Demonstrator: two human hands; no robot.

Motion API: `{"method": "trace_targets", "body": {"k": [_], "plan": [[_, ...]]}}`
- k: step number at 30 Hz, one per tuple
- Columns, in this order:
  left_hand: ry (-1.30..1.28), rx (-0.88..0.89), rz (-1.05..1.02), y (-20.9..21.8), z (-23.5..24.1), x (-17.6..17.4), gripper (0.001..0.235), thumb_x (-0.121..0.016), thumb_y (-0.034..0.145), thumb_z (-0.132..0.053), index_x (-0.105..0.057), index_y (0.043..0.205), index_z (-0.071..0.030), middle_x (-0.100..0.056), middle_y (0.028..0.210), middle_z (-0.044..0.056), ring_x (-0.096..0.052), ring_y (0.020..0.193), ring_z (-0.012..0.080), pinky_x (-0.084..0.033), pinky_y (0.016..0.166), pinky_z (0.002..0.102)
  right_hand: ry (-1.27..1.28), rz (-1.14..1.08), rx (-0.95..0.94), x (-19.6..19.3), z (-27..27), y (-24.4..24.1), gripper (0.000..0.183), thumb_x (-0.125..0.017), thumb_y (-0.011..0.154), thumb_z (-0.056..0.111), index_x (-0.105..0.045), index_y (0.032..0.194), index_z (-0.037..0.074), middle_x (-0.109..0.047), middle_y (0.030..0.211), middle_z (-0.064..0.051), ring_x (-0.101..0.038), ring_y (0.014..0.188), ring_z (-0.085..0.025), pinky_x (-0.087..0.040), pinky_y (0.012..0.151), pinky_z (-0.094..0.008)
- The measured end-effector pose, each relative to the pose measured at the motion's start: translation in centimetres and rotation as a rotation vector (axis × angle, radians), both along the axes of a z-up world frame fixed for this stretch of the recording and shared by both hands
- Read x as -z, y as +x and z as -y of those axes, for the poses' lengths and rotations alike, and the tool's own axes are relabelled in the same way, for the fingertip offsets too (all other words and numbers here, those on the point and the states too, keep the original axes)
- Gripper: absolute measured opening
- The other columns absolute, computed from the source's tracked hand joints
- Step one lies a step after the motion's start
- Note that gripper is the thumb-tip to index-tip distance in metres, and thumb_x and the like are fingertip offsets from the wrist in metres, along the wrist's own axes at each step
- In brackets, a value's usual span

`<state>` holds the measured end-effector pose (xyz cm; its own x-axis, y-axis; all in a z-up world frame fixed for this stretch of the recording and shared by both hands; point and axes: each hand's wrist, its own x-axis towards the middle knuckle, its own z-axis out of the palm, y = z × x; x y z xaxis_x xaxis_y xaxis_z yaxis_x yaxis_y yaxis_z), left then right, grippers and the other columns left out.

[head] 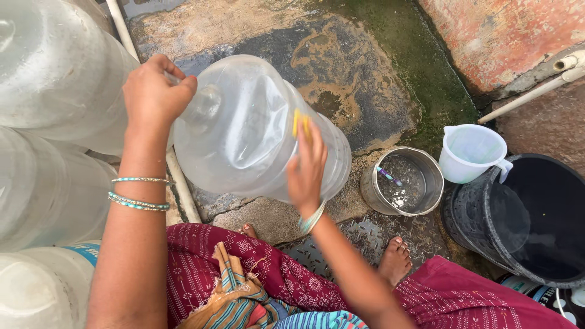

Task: The person scrubs the exterior of a large plastic water dispenser bottle with a yellow sponge, then rinses it by shaking water inside. The person handles the bottle and sponge directly.

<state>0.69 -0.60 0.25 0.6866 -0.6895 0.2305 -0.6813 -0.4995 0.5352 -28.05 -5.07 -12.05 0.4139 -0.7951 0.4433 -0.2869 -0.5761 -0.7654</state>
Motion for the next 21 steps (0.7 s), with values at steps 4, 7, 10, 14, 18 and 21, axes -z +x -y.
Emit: {"method": "trace_targets", "body": {"k": [4, 7, 10, 14, 18, 21], "plan": [[0.002, 0.032, 0.056, 0.5, -0.1, 0.1, 0.026, -0.081, 0.081, -0.033, -0.069, 0.088, -0.011, -0.070, 0.076, 0.008, -0.069, 0.080, 0.0305, -0.053, 0.077, 0.042, -0.162, -0.031, 0.023, 1.1, -6.7, -1.1, 0.087, -0.021, 0.103, 0.074, -0.035, 0.160, 0.009, -0.032, 0.162, -0.019, -0.024, 0.155, -0.031, -0.015, 0.127, -0.057], [0.039, 0.105, 0.053, 0.7, -0.3, -0.7, 0.030, -0.083, 0.078, -0.033, -0.067, 0.089, -0.010, -0.067, 0.074, 0.009, -0.066, 0.075, 0.0286, -0.051, 0.074, 0.041, -0.095, -0.039, 0.032, 0.5, -2.8, -0.1, 0.084, -0.013, 0.105, 0.067, -0.033, 0.161, 0.007, -0.037, 0.165, -0.015, -0.026, 0.156, -0.033, -0.008, 0.127, -0.062], [0.000, 0.208, -0.005, 0.0, -1.1, -1.3, 0.037, -0.084, 0.074, -0.032, -0.064, 0.096, -0.010, -0.065, 0.083, 0.009, -0.060, 0.071, 0.0271, -0.048, 0.069, 0.041, 0.123, -0.040, -0.108, -0.9, 5.8, 1.2, 0.081, -0.004, 0.107, 0.064, -0.038, 0.159, 0.013, -0.036, 0.165, -0.012, -0.029, 0.155, -0.031, -0.014, 0.129, -0.055], [-0.082, 0.291, 0.009, -1.3, -1.0, -1.7, 0.037, -0.082, 0.078, -0.032, -0.064, 0.102, -0.010, -0.067, 0.097, 0.007, -0.060, 0.071, 0.0253, -0.048, 0.071, 0.039, 0.414, -0.035, -0.335, -3.0, 10.9, 1.7, 0.094, 0.000, 0.093, 0.071, -0.038, 0.158, 0.014, -0.030, 0.166, -0.010, -0.016, 0.155, -0.030, 0.007, 0.120, -0.055], [-0.131, 0.249, 0.167, -1.3, -0.2, -1.1, 0.032, -0.084, 0.087, -0.033, -0.065, 0.099, -0.010, -0.068, 0.095, 0.011, -0.063, 0.082, 0.0286, -0.050, 0.076, 0.042, 0.044, -0.089, -0.198, -2.6, 4.4, 1.1, 0.103, 0.005, 0.093, 0.079, -0.011, 0.165, 0.007, -0.018, 0.172, -0.015, -0.012, 0.161, -0.031, 0.006, 0.129, -0.056], [-0.021, 0.165, 0.061, -0.8, 0.0, -0.4, 0.034, -0.081, 0.085, -0.036, -0.063, 0.098, -0.010, -0.067, 0.092, 0.011, -0.064, 0.078, 0.0304, -0.050, 0.077, 0.043, -0.055, -0.099, -0.136, -0.3, -5.0, 0.1, 0.110, 0.000, 0.092, 0.086, 0.004, 0.163, 0.002, 0.004, 0.173, -0.023, 0.001, 0.163, -0.037, 0.003, 0.133, -0.057]]}}
